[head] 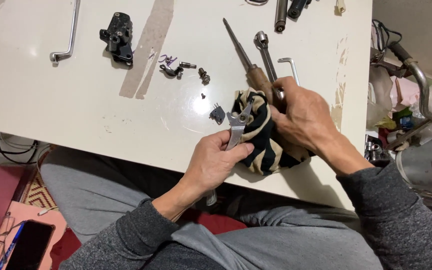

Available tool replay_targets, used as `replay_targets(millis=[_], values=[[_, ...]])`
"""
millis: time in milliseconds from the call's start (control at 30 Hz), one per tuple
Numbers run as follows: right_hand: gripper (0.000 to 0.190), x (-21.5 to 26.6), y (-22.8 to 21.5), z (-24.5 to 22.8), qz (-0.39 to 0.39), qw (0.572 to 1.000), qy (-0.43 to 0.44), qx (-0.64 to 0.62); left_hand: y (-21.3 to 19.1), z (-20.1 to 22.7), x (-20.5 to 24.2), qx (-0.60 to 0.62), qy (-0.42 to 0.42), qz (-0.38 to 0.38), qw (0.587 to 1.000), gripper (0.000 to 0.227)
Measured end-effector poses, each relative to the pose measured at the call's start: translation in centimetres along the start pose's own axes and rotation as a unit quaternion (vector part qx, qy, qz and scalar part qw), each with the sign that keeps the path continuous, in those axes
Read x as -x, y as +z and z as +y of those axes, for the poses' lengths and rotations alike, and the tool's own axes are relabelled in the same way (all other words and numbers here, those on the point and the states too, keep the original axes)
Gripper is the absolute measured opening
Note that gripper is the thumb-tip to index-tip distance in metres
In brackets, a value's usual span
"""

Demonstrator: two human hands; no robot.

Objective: Reassembling a bicycle brake lever and master cylinder assembly on a work surface, including fitting the lever and using a wrench.

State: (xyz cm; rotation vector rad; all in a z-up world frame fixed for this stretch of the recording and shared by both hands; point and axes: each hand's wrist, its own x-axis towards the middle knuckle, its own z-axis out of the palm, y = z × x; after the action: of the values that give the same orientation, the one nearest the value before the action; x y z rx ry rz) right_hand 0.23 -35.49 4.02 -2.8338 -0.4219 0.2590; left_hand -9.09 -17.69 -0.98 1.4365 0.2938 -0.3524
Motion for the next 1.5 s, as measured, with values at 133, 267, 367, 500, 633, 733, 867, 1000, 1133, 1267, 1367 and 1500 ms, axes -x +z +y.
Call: replay_targets(millis=[133, 267, 367, 500, 633, 733, 867, 1000, 1133, 1267, 1367, 1500], values=[[0.046, -0.7, 1.5, 2.3, 0.040, 0.998, 0.009, 0.040, -0.6, -0.9, -0.1, 0.012, -0.005, -0.010, 1.000, 0.023], [0.040, -1.6, 2.4, 3.0, 0.095, 0.993, -0.024, 0.072, -0.7, -1.0, -0.2, 0.014, 0.001, -0.016, 1.000, 0.023], [0.039, -3.1, 3.1, 3.8, 0.137, 0.986, -0.045, 0.087, -0.9, -1.1, -0.2, 0.015, 0.002, -0.020, 1.000, 0.024], [0.032, -4.6, 3.2, 4.4, 0.189, 0.967, -0.087, 0.150, -1.0, -1.2, -0.2, 0.029, 0.012, -0.017, 0.999, 0.024], [0.026, -3.2, 1.6, 2.8, 0.165, 0.967, -0.120, 0.155, -1.1, -1.1, -0.1, 0.034, 0.009, -0.011, 0.999, 0.023], [0.032, -0.2, -0.8, -0.7, 0.078, 0.996, -0.004, -0.045, -1.3, -0.2, 0.4, 0.047, 0.008, -0.009, 0.999, 0.025], [0.048, 2.0, -1.3, -1.8, -0.075, 0.980, 0.024, -0.184, -1.1, -0.6, 0.1, 0.046, 0.019, -0.020, 0.999, 0.023], [0.021, 2.3, -0.5, -1.2, -0.125, 0.969, 0.011, -0.212, -0.9, -2.0, -0.6, 0.039, 0.037, -0.037, 0.998, 0.024], [0.022, 2.0, -1.0, 1.2, -0.139, 0.930, 0.047, -0.337, -1.5, -0.9, 0.4, 0.062, 0.025, -0.029, 0.997, 0.033], [0.025, 2.2, -1.2, 1.1, -0.019, 0.867, -0.016, -0.497, -2.1, -0.3, 1.0, 0.033, 0.045, -0.031, 0.998, 0.043], [0.029, 2.6, -0.7, 1.8, -0.022, 0.873, -0.057, -0.484, -2.0, -0.5, 1.2, -0.009, 0.068, -0.058, 0.996, 0.041], [0.048, 3.1, -0.7, -0.5, -0.061, 0.914, -0.169, -0.363, -1.9, -0.4, 1.0, -0.032, 0.103, -0.092, 0.990, 0.036]])
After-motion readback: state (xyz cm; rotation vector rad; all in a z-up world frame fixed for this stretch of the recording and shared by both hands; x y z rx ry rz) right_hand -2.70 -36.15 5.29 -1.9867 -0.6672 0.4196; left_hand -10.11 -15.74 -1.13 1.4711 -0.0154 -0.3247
